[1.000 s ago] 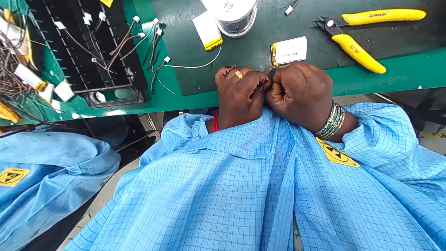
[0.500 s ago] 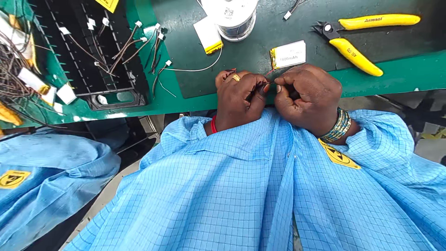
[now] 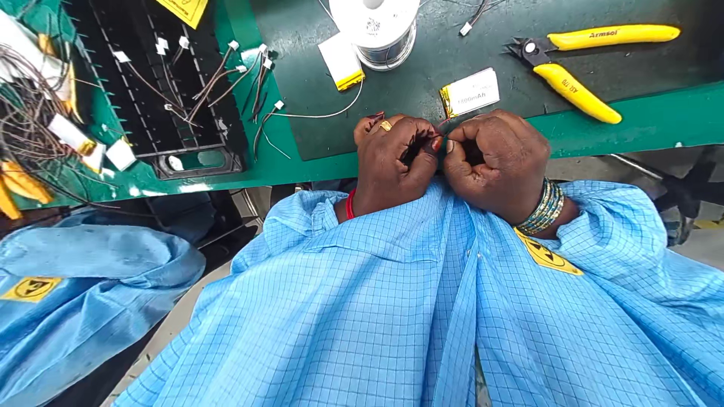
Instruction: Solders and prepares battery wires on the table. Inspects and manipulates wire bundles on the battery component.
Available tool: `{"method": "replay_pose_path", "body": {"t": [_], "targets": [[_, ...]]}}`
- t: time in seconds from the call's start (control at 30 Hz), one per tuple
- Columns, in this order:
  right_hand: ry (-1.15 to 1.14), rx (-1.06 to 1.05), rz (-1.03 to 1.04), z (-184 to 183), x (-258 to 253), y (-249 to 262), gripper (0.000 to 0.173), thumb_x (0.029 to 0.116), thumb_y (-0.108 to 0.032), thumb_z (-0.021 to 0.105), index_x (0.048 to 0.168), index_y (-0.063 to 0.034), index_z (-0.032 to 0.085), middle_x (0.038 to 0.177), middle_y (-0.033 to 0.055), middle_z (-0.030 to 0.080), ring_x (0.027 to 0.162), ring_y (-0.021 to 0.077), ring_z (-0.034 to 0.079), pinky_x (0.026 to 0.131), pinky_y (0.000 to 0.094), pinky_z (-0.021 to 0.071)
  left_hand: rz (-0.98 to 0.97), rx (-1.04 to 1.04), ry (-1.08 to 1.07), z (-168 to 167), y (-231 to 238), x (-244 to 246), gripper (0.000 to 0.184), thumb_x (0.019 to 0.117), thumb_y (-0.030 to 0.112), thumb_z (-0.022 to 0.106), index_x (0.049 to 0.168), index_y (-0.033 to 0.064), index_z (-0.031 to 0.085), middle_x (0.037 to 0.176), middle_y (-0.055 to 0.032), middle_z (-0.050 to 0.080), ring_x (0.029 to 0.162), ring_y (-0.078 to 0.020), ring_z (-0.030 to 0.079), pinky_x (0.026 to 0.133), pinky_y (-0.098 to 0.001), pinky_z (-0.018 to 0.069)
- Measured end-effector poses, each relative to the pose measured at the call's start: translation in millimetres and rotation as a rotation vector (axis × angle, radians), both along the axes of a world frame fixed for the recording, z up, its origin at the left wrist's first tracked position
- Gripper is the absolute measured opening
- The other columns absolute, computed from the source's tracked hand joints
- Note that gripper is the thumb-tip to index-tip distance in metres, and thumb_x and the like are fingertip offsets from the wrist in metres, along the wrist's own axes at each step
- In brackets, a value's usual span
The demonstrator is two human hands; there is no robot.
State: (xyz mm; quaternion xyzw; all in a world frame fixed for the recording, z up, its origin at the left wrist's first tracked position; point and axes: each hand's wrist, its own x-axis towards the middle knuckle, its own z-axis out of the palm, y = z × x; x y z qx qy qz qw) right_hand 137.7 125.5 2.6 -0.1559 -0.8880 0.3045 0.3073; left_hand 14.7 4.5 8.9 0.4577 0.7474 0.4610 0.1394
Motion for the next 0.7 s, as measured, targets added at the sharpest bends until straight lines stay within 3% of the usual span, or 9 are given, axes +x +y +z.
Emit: {"method": "replay_pose_path", "body": {"t": [0.3,0.7], "targets": [[0.027,-0.164,-0.021,1.8,1.0,-2.7,0.014,0.0929,-0.007,0.060,0.087,0.0010,0.070,0.081,0.0130,0.071,0.074,0.0155,0.066,0.065,0.0265,0.0523,0.003,0.052,0.007,-2.1,2.1,1.6,0.013,0.0918,0.011,0.062,0.092,0.0049,0.073,0.085,-0.0044,0.074,0.085,-0.0076,0.064,0.102,-0.0434,0.0329],[-0.022,-0.167,-0.048,1.8,-1.6,-3.6,0.014,0.0931,-0.009,0.060,0.083,-0.0026,0.067,0.077,0.0105,0.068,0.069,0.0154,0.064,0.062,0.0281,0.0493,0.021,0.075,0.030,-4.6,2.8,3.6,0.011,0.0915,0.010,0.063,0.090,0.0055,0.074,0.085,-0.0047,0.074,0.085,-0.0086,0.065,0.103,-0.0442,0.0325]]}}
